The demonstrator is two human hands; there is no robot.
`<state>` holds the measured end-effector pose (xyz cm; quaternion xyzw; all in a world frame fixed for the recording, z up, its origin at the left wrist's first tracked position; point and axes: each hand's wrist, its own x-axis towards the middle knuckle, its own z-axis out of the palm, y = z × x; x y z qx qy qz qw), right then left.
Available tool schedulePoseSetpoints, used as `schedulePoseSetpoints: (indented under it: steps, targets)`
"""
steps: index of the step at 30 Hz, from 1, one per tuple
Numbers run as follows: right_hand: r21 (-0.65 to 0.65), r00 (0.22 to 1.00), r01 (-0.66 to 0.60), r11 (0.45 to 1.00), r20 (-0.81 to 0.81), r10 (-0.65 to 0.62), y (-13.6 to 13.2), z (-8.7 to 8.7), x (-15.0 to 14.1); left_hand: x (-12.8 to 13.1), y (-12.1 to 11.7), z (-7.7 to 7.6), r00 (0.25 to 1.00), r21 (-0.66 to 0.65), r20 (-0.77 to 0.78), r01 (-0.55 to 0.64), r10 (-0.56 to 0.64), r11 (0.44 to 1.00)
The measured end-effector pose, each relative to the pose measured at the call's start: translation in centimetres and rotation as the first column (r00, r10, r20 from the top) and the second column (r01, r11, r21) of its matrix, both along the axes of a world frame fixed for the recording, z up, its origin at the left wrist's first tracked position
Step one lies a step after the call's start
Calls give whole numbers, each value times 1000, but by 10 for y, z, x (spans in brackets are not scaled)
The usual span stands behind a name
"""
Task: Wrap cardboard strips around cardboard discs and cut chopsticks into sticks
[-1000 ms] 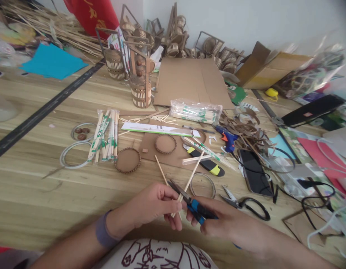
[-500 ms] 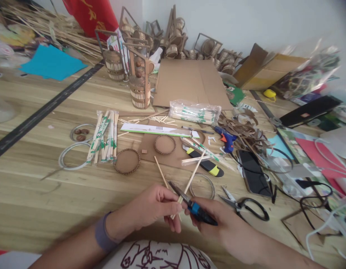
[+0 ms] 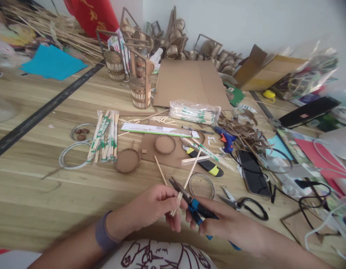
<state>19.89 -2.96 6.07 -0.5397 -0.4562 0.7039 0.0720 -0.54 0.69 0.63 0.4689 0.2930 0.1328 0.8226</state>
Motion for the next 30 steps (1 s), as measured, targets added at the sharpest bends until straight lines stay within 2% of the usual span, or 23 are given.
schedulePoseSetpoints:
  steps: [6, 13, 21, 24, 30]
  targets:
    - [24, 1000, -11, 1000, 19, 10, -1, -5, 0, 0, 0, -1, 1000, 16, -27, 1, -1, 1000]
    - [28, 998, -22, 999, 59, 20, 1, 0, -2, -1, 0, 1, 998, 53, -65, -1, 4, 999]
    - [11, 999, 48, 999, -5, -48, 0, -1, -5, -1, 2, 2, 999, 86, -54, 3, 2, 996]
    - [67, 998, 70, 995, -10, -69, -5, -9, -6, -1, 2, 2, 999, 109, -53, 0, 6, 994]
    - [254, 994, 2, 967, 103, -29, -11, -23, -7, -1, 1, 1, 997, 147, -78, 30, -19, 989]
